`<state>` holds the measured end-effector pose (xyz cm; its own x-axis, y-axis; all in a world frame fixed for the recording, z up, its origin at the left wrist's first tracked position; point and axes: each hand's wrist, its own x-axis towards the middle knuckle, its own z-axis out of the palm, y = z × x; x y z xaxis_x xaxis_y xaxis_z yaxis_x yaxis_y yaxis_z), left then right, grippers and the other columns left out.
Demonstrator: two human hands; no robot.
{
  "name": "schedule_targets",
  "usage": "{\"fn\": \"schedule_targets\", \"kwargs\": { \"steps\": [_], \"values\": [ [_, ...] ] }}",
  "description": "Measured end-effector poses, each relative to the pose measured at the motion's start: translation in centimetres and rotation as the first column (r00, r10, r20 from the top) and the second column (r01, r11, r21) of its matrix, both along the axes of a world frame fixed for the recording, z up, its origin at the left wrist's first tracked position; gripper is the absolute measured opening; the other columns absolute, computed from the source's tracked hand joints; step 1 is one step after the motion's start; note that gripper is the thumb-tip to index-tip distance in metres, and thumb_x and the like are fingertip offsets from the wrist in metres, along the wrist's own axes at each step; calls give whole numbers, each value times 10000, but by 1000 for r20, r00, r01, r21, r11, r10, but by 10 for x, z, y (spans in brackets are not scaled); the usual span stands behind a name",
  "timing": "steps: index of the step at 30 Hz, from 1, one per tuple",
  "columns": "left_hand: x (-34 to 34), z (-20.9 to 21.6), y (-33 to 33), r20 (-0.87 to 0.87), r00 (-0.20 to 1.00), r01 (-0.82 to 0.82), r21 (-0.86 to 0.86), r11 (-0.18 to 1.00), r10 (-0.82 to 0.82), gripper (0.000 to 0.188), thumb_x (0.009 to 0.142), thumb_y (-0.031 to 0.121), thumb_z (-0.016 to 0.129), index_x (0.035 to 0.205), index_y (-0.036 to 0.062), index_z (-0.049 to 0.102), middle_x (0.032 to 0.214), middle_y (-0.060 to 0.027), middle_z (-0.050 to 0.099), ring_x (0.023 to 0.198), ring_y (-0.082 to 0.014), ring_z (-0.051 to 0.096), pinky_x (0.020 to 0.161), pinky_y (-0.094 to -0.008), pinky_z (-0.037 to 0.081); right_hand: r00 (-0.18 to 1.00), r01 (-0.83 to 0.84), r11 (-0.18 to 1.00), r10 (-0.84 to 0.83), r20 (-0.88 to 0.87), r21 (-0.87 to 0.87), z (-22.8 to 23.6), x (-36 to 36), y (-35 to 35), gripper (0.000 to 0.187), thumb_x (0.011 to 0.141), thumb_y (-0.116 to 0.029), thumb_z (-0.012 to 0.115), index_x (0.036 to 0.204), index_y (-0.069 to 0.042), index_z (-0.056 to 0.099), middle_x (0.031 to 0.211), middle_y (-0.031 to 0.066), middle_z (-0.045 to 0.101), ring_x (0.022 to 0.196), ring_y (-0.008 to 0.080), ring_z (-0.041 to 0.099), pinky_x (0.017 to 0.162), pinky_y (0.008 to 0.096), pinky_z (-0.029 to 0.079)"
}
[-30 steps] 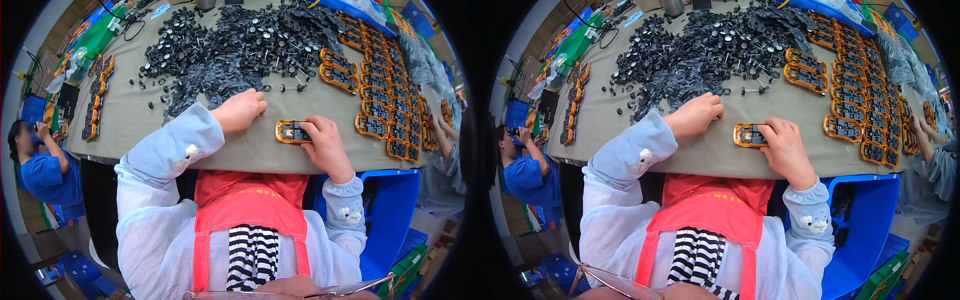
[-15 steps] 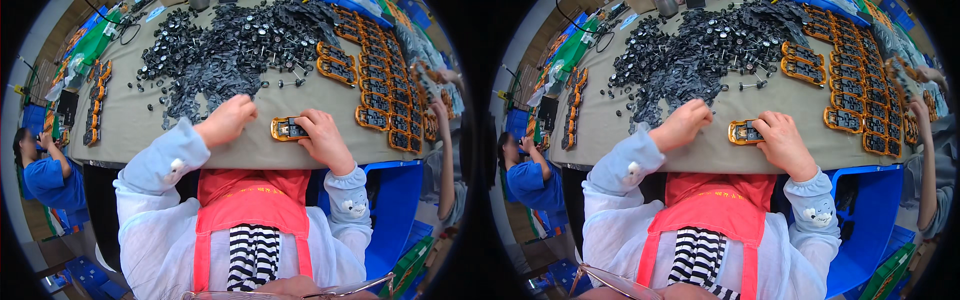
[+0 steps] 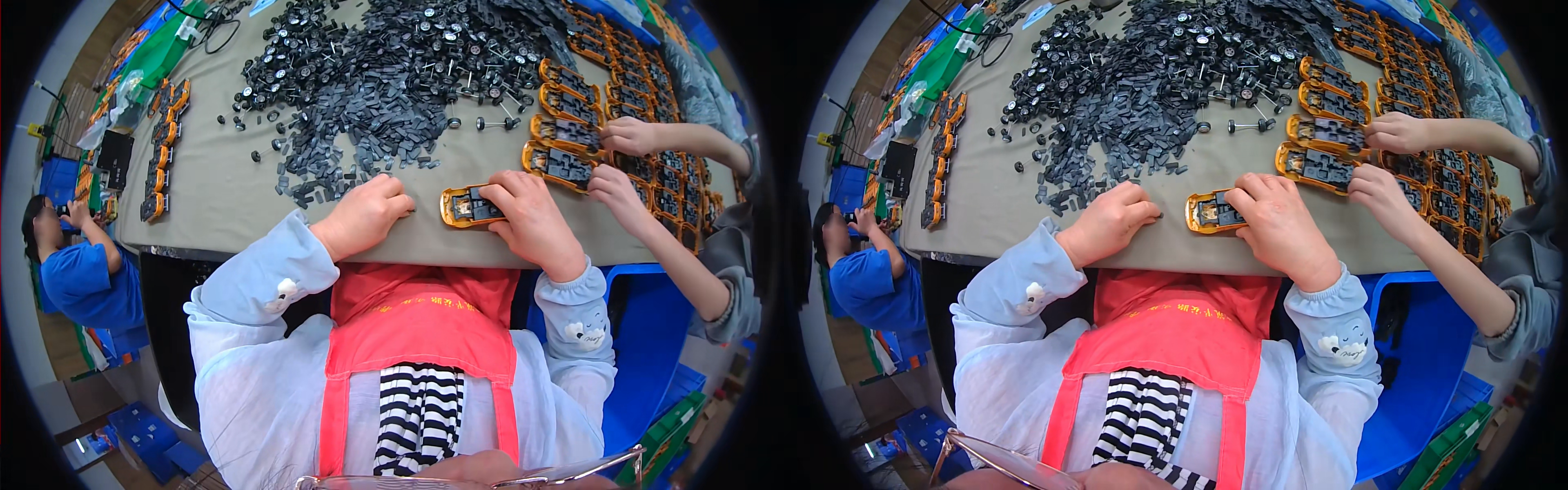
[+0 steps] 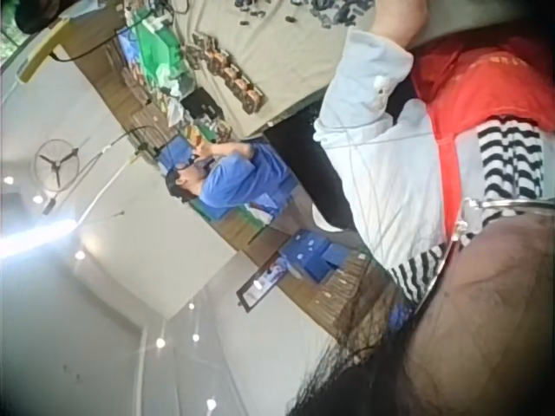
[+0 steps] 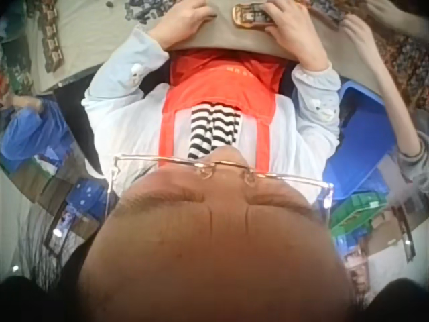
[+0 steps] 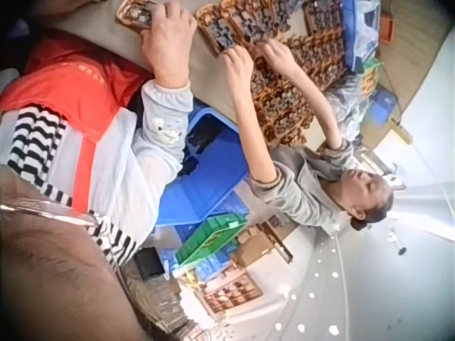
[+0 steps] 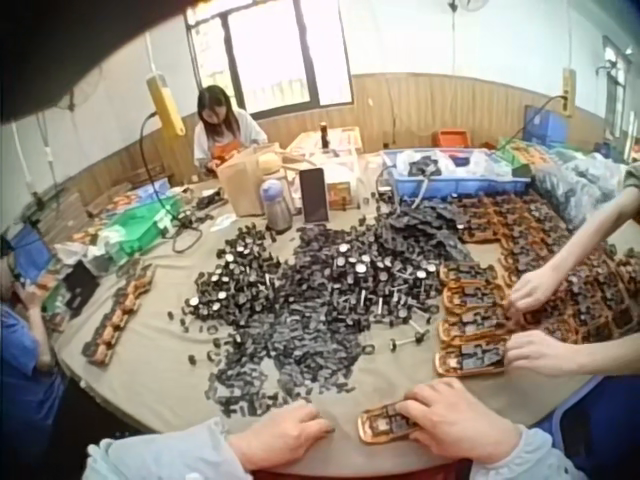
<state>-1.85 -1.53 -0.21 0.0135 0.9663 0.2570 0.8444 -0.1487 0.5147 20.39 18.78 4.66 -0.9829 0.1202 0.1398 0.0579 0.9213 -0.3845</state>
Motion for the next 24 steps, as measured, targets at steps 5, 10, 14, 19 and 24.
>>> {"fn": "schedule_targets", "kwargs": {
  "steps": [5, 10, 14, 19, 24],
  "values": [
    [-4, -1, 7, -302, 945, 120, -40, 992, -126, 221, 783, 59, 635, 998, 18, 657, 958, -106, 596, 915, -292, 590, 767, -376, 522, 1000, -4, 1000, 4, 13, 10, 0, -3, -4, 464, 689, -45, 795, 1115, -82, 615, 1121, 75, 591, 1149, 287, 572, 991, 421, 426],
    [-2, 14, 27, -255, 920, 321, 58, 945, -297, 251, 802, 86, 619, 1037, 6, 656, 983, -96, 596, 915, -269, 583, 790, -356, 522, 998, -62, 997, 62, 12, 52, 0, -7, -7, 470, 688, -59, 802, 1120, -90, 618, 1125, 69, 587, 1160, 280, 567, 1002, 418, 419],
    [-12, 15, 44, -323, 797, 543, 14, 840, -510, 259, 823, 100, 611, 1061, 10, 662, 1023, -84, 602, 919, -251, 581, 807, -346, 520, 996, -88, 994, 88, 2, 57, -4, -6, -5, 472, 697, -62, 799, 1132, -93, 620, 1147, 66, 588, 1178, 280, 560, 1021, 429, 410],
    [-16, 10, 62, -233, 761, 616, -32, 787, -606, 192, 822, 133, 608, 989, 48, 654, 1013, -67, 571, 955, -238, 558, 839, -341, 508, 994, -105, 994, 105, -11, -2, -9, -4, 1, 475, 716, -57, 789, 1159, -98, 621, 1195, 67, 587, 1211, 278, 548, 1046, 449, 396],
    [-22, 14, 67, -103, 743, 651, -120, 749, -662, 377, 715, 61, 647, 1090, 27, 670, 1057, -88, 600, 976, -268, 566, 864, -361, 518, 992, -111, 993, 108, -67, -44, -16, -5, 6, 502, 698, -57, 803, 1169, -91, 635, 1197, 80, 596, 1193, 296, 553, 1036, 447, 411]
  ]
}}
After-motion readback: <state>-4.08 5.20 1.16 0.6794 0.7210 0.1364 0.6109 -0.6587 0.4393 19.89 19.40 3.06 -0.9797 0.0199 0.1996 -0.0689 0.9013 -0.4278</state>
